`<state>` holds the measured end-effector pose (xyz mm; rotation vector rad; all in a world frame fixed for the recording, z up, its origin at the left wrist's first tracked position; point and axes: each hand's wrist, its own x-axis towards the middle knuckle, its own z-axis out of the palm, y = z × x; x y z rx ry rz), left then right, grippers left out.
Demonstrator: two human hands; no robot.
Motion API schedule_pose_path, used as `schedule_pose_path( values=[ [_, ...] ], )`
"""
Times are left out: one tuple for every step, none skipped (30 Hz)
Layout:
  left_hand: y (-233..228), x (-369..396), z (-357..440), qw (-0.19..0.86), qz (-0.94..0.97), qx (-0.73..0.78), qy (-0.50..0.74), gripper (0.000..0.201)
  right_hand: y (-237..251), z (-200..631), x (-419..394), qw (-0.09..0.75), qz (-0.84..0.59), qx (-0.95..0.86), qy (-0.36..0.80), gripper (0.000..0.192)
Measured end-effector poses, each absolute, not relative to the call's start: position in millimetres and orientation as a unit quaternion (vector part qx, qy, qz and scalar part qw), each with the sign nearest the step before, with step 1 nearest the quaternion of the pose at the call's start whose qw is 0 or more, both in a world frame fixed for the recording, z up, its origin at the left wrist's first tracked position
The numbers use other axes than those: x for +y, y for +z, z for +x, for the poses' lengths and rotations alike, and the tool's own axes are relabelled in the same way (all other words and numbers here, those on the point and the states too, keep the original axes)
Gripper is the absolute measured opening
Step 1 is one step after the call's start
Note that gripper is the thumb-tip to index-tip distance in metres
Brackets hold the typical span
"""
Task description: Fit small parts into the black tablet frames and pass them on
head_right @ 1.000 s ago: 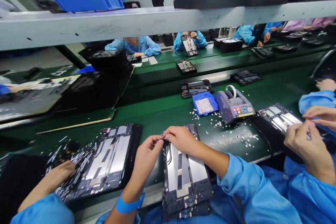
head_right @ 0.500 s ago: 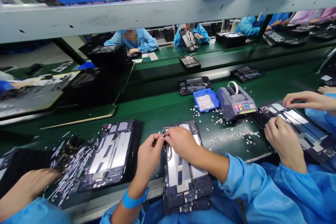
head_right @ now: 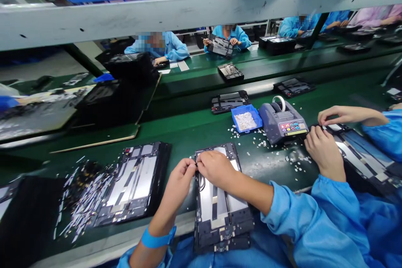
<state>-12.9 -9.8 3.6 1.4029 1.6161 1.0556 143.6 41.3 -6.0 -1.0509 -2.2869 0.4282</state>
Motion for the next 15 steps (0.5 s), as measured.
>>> schedule_pose_path(
  values=[
    [2.9, -9.4, -13.8, 0.373, 0.554, 0.624, 0.406, 0.025, -5.9, 144.8, 41.4, 0.291, -0.387, -0.859, 0.169, 0.009],
    [2.4, -9.4, -14.5, 0.373, 0.564, 0.62, 0.398, 0.025, -5.8, 146.2, 41.6, 0.29, -0.379, -0.861, 0.176, 0.009],
    [2.2, -9.6, -14.9, 0.366, 0.575, 0.619, 0.39, 0.024, -5.6, 147.4, 41.8, 0.287, -0.373, -0.863, 0.183, 0.009],
    [2.3, -10.1, -15.0, 0.354, 0.585, 0.621, 0.383, 0.023, -5.4, 148.7, 42.3, 0.284, -0.37, -0.864, 0.188, 0.009],
    [2.5, -10.8, -14.9, 0.339, 0.594, 0.625, 0.376, 0.023, -5.2, 149.8, 42.9, 0.282, -0.367, -0.865, 0.192, 0.009],
    [2.9, -11.7, -14.5, 0.324, 0.602, 0.629, 0.371, 0.022, -4.9, 150.7, 43.5, 0.28, -0.367, -0.865, 0.196, 0.009],
    [3.3, -12.7, -13.9, 0.309, 0.607, 0.633, 0.369, 0.021, -4.6, 151.3, 44.0, 0.278, -0.367, -0.865, 0.2, 0.008],
    [3.7, -13.8, -13.3, 0.298, 0.61, 0.636, 0.368, 0.021, -4.2, 151.6, 44.2, 0.277, -0.37, -0.863, 0.203, 0.008],
    [4.1, -14.8, -12.7, 0.291, 0.612, 0.637, 0.367, 0.02, -3.8, 151.4, 44.1, 0.276, -0.374, -0.862, 0.205, 0.007],
    [4.4, -15.8, -12.3, 0.289, 0.612, 0.638, 0.367, 0.02, -3.3, 150.4, 43.5, 0.274, -0.38, -0.859, 0.206, 0.007],
    [4.7, -16.5, -11.9, 0.289, 0.611, 0.638, 0.368, 0.02, -2.7, 148.8, 42.4, 0.271, -0.391, -0.856, 0.204, 0.007],
    [4.8, -16.9, -11.6, 0.292, 0.61, 0.638, 0.369, 0.02, -2.0, 146.5, 41.0, 0.267, -0.406, -0.85, 0.202, 0.008],
    [4.7, -16.8, -11.4, 0.297, 0.608, 0.636, 0.371, 0.021, -1.1, 143.7, 39.4, 0.263, -0.422, -0.844, 0.201, 0.008],
    [4.4, -16.2, -11.3, 0.306, 0.604, 0.634, 0.374, 0.021, 0.1, 141.0, 38.0, 0.259, -0.438, -0.838, 0.199, 0.009],
    [3.9, -15.0, -11.4, 0.317, 0.599, 0.631, 0.378, 0.021, 1.6, 139.0, 37.3, 0.256, -0.452, -0.831, 0.198, 0.009]
  ],
)
